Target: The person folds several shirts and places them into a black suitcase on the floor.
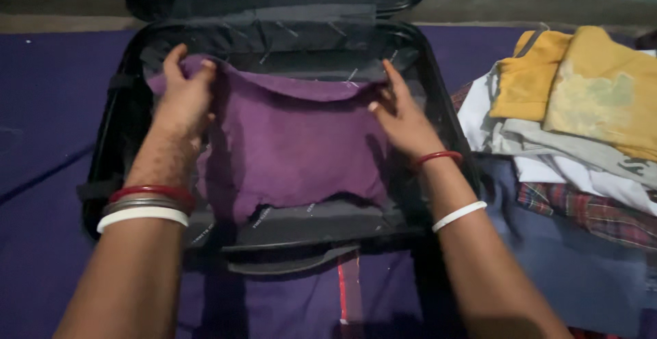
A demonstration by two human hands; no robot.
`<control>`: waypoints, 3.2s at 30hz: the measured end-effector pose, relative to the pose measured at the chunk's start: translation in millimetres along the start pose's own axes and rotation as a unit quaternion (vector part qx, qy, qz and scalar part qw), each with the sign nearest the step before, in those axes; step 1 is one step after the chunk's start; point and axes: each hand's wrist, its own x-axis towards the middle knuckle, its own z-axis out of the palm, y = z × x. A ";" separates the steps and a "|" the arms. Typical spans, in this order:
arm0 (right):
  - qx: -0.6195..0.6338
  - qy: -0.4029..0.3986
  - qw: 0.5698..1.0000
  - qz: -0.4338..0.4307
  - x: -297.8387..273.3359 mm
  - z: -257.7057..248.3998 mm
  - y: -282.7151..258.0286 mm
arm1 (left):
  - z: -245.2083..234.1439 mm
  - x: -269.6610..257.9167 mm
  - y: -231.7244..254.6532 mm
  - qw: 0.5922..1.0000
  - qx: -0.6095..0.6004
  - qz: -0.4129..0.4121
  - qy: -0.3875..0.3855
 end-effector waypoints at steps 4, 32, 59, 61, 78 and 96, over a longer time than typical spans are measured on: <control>-0.138 -0.012 0.989 0.051 -10.2 28.7 -19.6 | 4.7 -19.1 -28.8 0.968 0.157 0.191 -0.040; -0.456 -0.025 0.889 -0.044 -57.7 32.6 -69.8 | -25.7 -120.0 -48.4 0.786 0.578 0.200 0.090; -0.221 -0.191 0.947 0.132 -67.2 -54.4 -77.4 | -82.4 -95.1 -38.7 0.875 0.392 0.056 -0.279; -0.153 -0.192 0.966 0.088 -66.5 -54.0 -59.6 | -86.7 -94.7 -50.2 0.899 0.335 0.053 -0.278; -0.431 -0.090 0.886 0.146 -60.2 -23.1 2.2 | -79.6 -49.8 -84.9 0.885 0.443 0.127 -0.072; -0.458 -0.104 0.871 0.143 -61.3 -2.6 -34.3 | -66.1 -59.9 -78.3 0.907 0.416 -0.067 0.017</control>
